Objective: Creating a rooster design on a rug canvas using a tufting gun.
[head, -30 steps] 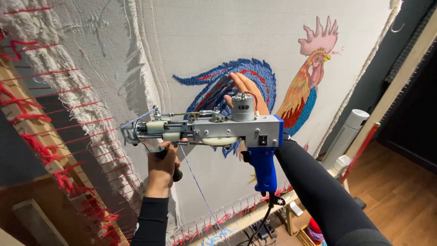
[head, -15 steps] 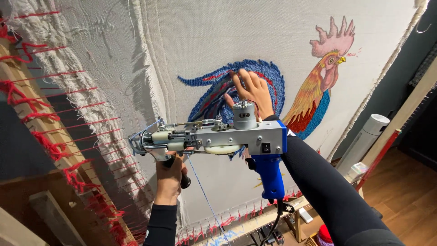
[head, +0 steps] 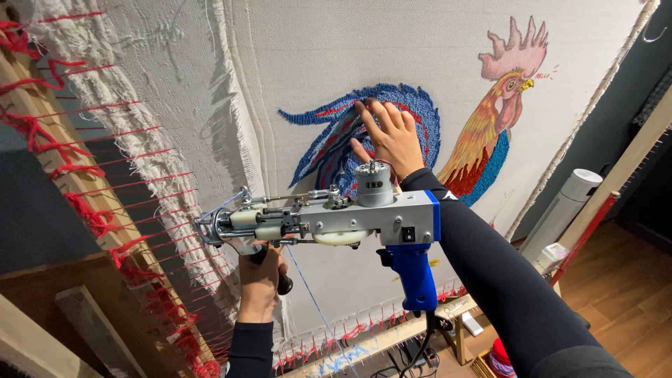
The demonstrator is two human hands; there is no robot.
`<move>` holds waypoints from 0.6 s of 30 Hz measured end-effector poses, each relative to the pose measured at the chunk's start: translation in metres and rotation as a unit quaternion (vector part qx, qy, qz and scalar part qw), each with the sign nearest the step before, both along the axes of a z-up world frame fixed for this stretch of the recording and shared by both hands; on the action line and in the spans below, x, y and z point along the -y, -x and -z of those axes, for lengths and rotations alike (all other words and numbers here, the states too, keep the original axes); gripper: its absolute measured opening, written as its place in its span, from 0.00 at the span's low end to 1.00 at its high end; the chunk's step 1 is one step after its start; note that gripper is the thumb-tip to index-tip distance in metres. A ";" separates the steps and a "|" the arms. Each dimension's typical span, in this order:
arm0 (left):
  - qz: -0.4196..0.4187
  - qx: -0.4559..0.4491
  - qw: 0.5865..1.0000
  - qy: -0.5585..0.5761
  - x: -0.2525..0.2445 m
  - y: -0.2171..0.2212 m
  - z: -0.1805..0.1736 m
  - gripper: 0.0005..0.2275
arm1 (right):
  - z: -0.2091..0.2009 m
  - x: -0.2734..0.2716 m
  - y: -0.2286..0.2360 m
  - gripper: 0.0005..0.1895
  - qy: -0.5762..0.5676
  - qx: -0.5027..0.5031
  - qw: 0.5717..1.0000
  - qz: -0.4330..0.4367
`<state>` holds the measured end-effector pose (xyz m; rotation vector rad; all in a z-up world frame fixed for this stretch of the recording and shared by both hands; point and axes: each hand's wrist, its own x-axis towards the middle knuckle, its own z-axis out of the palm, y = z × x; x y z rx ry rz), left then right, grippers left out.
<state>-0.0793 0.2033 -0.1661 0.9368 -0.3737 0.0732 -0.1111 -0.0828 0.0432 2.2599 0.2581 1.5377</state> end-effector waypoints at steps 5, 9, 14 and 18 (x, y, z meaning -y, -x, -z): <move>0.008 0.020 1.000 0.002 -0.007 0.004 0.003 0.04 | -0.002 0.005 -0.015 0.34 -0.052 -0.009 0.998 -0.021; 0.022 0.040 0.999 0.023 -0.012 0.014 0.004 0.06 | 0.006 0.008 -0.009 0.34 -0.072 -0.001 0.996 -0.059; -0.020 -0.032 0.999 0.028 -0.014 -0.002 0.035 0.04 | 0.006 -0.008 -0.009 0.40 -0.032 0.027 0.999 0.013; -0.036 -0.051 0.997 0.042 -0.025 -0.005 0.051 0.04 | 0.006 -0.011 -0.009 0.42 -0.026 0.017 0.999 0.040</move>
